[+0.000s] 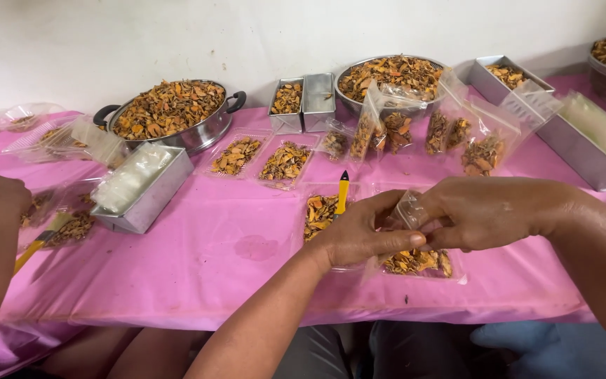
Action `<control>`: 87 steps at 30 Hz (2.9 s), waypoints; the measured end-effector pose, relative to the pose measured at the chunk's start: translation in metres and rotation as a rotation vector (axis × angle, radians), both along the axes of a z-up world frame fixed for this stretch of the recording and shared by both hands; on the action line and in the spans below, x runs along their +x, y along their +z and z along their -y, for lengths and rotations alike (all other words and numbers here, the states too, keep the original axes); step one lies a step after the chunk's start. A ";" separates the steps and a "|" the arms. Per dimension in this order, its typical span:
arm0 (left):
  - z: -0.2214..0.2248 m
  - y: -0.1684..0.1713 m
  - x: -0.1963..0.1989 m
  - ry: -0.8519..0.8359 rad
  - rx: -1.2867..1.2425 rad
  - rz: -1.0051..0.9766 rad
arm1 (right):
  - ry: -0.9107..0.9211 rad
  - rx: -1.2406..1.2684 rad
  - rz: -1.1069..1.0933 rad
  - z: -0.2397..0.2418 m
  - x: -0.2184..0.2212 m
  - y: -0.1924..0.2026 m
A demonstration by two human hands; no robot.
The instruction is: Sorting and cleaning dried herbs using a brush and hands, then packaging them into plastic containers and bags.
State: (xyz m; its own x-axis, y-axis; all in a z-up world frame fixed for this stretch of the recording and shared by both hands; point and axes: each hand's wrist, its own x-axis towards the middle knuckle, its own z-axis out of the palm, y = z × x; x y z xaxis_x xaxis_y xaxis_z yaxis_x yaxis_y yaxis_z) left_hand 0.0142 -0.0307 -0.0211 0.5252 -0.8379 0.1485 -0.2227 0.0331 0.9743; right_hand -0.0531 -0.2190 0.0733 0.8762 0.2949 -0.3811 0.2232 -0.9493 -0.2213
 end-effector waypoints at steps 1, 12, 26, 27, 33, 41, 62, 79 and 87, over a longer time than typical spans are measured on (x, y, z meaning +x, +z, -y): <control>0.001 -0.004 0.001 -0.044 -0.049 -0.063 | 0.007 -0.027 -0.043 -0.002 -0.001 0.002; 0.005 -0.013 0.014 -0.127 -0.189 -0.109 | 0.001 0.059 -0.057 -0.002 0.008 0.007; -0.020 0.023 0.011 0.490 0.204 0.182 | -0.408 0.622 0.335 0.016 0.012 -0.028; -0.024 0.010 0.023 0.524 0.339 0.531 | -0.459 0.500 0.246 0.017 0.014 -0.040; -0.030 -0.008 0.025 0.486 0.800 1.080 | -0.131 0.150 0.134 0.023 0.021 -0.117; -0.018 -0.019 0.022 0.409 1.013 1.038 | 0.020 0.311 0.322 0.026 0.061 -0.195; 0.048 -0.019 0.016 0.376 0.968 1.043 | -0.591 0.855 0.423 0.022 0.045 -0.152; 0.014 0.002 0.019 0.375 0.414 0.678 | -0.266 0.958 0.618 0.026 0.032 -0.103; 0.008 0.002 0.017 0.425 0.344 0.568 | -0.101 0.745 0.806 0.012 0.024 -0.064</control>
State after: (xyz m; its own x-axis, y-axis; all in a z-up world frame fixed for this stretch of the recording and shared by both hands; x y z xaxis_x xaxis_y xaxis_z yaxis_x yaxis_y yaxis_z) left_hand 0.0314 -0.0387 -0.0192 0.7318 -0.6303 0.2591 -0.6159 -0.4489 0.6474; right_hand -0.0286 -0.2315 0.0088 0.8210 0.1261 0.5568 0.4882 -0.6607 -0.5703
